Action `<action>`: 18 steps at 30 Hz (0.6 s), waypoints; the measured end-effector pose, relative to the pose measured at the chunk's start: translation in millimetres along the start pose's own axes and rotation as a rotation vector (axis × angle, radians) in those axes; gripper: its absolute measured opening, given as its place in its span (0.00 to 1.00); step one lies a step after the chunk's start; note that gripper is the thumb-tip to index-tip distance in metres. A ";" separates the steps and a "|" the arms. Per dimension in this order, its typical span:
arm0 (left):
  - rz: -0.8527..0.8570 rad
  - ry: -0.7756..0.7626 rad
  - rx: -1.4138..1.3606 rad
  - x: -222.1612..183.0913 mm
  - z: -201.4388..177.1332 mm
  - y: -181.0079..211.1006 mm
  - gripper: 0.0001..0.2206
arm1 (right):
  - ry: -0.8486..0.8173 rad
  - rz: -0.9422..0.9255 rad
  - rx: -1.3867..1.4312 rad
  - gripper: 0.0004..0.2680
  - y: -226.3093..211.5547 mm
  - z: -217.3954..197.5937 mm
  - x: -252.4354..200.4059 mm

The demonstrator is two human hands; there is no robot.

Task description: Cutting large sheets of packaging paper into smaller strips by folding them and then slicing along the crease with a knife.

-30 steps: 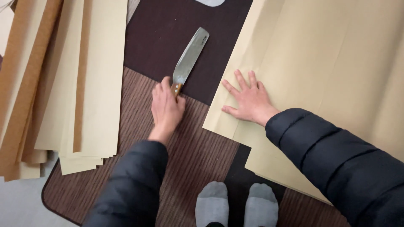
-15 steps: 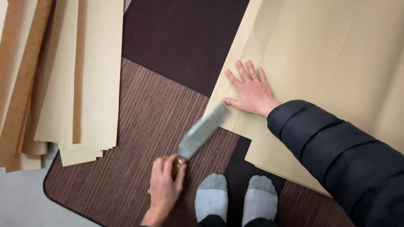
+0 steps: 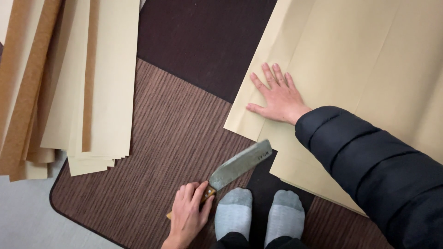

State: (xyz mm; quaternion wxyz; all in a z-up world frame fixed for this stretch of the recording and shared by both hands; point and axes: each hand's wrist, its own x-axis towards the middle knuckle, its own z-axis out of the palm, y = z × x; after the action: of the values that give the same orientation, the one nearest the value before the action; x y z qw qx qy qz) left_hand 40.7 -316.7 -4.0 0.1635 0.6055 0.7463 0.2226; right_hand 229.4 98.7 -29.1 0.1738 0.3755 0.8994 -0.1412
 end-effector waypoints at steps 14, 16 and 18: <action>-0.232 0.094 0.024 15.6 16.3 22.5 0.21 | -0.021 0.008 -0.007 0.40 -0.5 -1.1 0.7; -0.254 0.089 0.020 21.5 18.8 25.5 0.20 | -0.031 0.006 -0.016 0.40 -0.4 -1.7 1.2; -0.257 0.068 0.032 27.8 22.0 28.9 0.19 | -0.033 0.009 -0.011 0.40 -0.4 -1.4 1.9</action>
State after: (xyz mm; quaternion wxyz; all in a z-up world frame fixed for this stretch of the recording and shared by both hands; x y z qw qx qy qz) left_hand 70.1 -281.8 -6.6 0.1558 0.4996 0.8263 0.2081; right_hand 227.6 100.2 -28.6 0.1912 0.3761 0.8955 -0.1415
